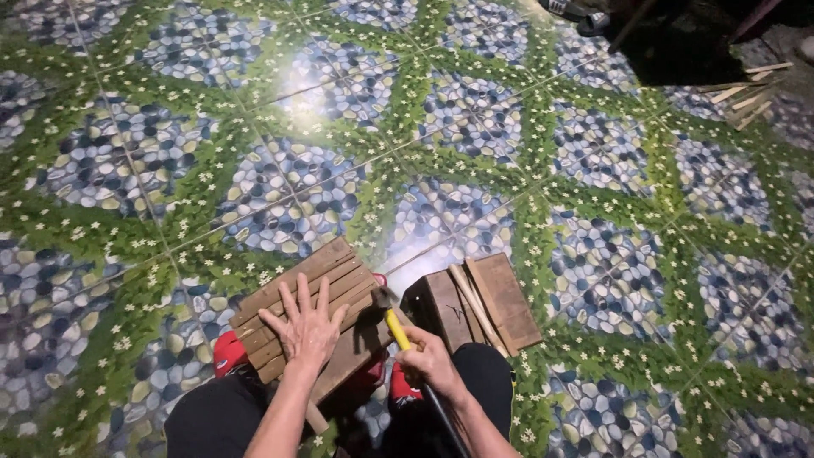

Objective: The person assembles bamboo slats onto a wooden frame using a hammer and nails.

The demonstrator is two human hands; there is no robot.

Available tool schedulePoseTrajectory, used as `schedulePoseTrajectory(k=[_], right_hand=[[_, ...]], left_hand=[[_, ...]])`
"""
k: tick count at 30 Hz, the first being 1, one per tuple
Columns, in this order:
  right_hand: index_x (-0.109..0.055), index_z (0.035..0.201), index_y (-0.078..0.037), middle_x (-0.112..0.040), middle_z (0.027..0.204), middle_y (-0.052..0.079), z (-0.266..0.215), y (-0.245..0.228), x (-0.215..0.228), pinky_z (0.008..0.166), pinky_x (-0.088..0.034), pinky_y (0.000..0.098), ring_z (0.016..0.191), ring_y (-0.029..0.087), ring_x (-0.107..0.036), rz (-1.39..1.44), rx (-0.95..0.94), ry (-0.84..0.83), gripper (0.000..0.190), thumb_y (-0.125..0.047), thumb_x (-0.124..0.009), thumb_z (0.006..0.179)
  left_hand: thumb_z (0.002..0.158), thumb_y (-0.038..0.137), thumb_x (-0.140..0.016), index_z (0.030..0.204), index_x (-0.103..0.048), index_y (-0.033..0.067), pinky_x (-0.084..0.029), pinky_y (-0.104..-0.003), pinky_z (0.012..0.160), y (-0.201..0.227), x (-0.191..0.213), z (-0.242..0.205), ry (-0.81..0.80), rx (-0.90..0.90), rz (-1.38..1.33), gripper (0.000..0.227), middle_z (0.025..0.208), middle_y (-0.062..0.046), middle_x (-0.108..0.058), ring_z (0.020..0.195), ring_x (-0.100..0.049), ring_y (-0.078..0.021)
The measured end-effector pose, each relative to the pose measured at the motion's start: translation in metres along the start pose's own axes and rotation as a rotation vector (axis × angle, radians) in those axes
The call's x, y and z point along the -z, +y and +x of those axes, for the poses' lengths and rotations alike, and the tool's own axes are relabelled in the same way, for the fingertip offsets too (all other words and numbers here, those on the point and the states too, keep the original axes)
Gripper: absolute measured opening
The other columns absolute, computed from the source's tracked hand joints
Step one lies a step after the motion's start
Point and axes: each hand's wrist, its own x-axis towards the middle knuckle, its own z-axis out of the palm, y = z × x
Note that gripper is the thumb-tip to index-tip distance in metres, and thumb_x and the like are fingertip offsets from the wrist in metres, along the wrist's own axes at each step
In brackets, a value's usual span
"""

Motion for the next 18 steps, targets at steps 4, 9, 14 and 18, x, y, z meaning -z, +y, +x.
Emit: schedulePoseTrajectory(k=[4,9,14,18], right_hand=[[-0.061,0.097,-0.001,-0.053,0.055,0.005,-0.003,-0.007,0.0,0.036,-0.041,0.0249,0.04,0.012,-0.049,0.109,-0.01,0.067,0.02,-0.008,-0.064,0.078],[-0.057,0.08,-0.006,-0.05,0.057,0.002,0.003,0.008,0.007,0.041,-0.033,0.0234,0.046,0.011,-0.045,0.093,0.111,0.065,0.006,-0.009,-0.062,0.079],[-0.07,0.12,0.0,-0.056,0.08,0.004,0.013,0.012,0.01,0.048,-0.042,0.0255,0.06,0.012,-0.049,-0.173,0.2,0.217,0.046,-0.01,-0.063,0.076],[-0.063,0.098,0.0,-0.055,0.061,0.006,0.012,0.012,0.01,0.039,-0.041,0.0272,0.045,0.014,-0.049,-0.004,0.118,0.105,0.02,-0.007,-0.062,0.08]], left_hand=[[0.093,0.072,-0.028,0.159,-0.012,0.039,0.011,-0.08,0.106,-0.001,0.003,-0.002,0.057,-0.031,0.027,0.075,0.169,-0.006,0.002,0.154,0.01,-0.0378],[0.093,0.071,-0.027,0.158,-0.016,0.0388,0.01,-0.079,0.108,0.0,0.011,-0.005,0.002,-0.01,0.012,0.074,0.17,-0.004,0.001,0.155,0.009,-0.0361],[0.094,0.07,-0.03,0.157,-0.023,0.037,0.01,-0.08,0.107,-0.003,-0.004,-0.003,0.147,-0.058,-0.026,0.072,0.169,-0.006,-0.004,0.154,0.006,-0.0367],[0.094,0.069,-0.027,0.159,-0.017,0.0372,0.013,-0.079,0.107,0.0,0.003,-0.003,0.01,-0.026,-0.048,0.073,0.169,-0.006,0.002,0.154,0.011,-0.036]])
